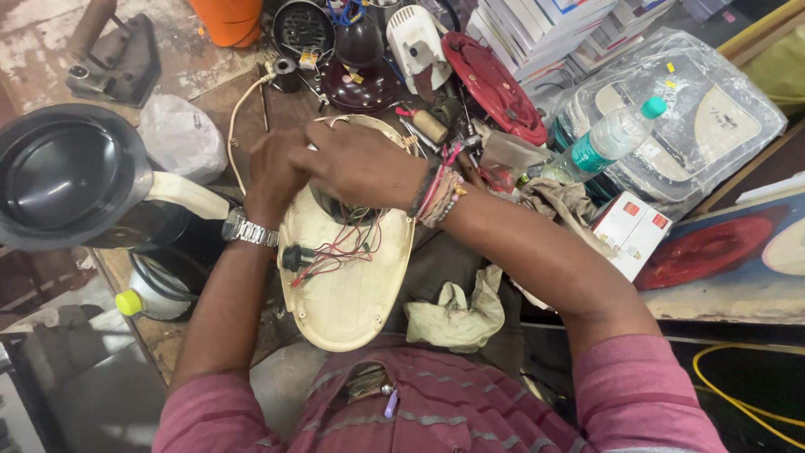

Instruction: The person disassembles a blender, removes the base cover, and uses a screwdriver to adjust internal components and wiring. They then reassemble the blender base and place it back on the workbench.

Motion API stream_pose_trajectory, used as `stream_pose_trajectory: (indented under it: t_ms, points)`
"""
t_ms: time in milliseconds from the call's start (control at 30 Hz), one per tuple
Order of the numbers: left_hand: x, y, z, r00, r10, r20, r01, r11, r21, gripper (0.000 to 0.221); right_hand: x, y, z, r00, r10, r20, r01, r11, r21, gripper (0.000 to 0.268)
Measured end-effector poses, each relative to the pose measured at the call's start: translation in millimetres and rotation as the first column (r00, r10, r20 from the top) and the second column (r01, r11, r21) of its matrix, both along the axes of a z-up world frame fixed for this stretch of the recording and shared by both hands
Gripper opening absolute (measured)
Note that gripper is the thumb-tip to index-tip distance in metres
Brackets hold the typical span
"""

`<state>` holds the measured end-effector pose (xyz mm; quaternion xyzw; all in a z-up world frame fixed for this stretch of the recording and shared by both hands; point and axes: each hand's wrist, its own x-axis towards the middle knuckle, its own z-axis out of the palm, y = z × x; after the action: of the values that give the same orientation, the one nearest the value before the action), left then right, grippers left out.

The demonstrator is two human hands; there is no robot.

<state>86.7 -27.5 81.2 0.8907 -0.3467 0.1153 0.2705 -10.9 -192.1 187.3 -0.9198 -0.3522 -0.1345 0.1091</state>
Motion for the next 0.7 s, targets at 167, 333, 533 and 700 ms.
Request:
stream_pose_trajectory:
  t_ms: [167,333,533,700]
  points:
    - [-4.8,8.2,-5.3,0.976,-0.090,0.200,0.136,0.963,-0.232,0.033,2.8,-5.2,-26.7,0.957,-0.041,-0.287,0.133,0.942,0.308,0.063]
    - [-5.0,-7.8,-6.6,0.993,0.044,-0.111,-0.040,0.998,0.042,0.037,-11.9,-15.9,-36.1,0.968,0.096,-0.232,0.053,0.824,0.565,0.059]
    - [15.2,-31.4,-28.5,0.999,-0.027,0.025,0.026,0.999,0.023,0.041,-45.3,10.1,-47.4,0.933,-0.193,-0.303,0.325,0.812,0.484,0.053]
    - [2.6,-35.3,-31.6,0.984,0.178,-0.016,-0.176,0.981,0.085,0.024,-33.6,-40.7,-50.1,0.943,-0.180,-0.280,0.326,0.666,0.671,0.065]
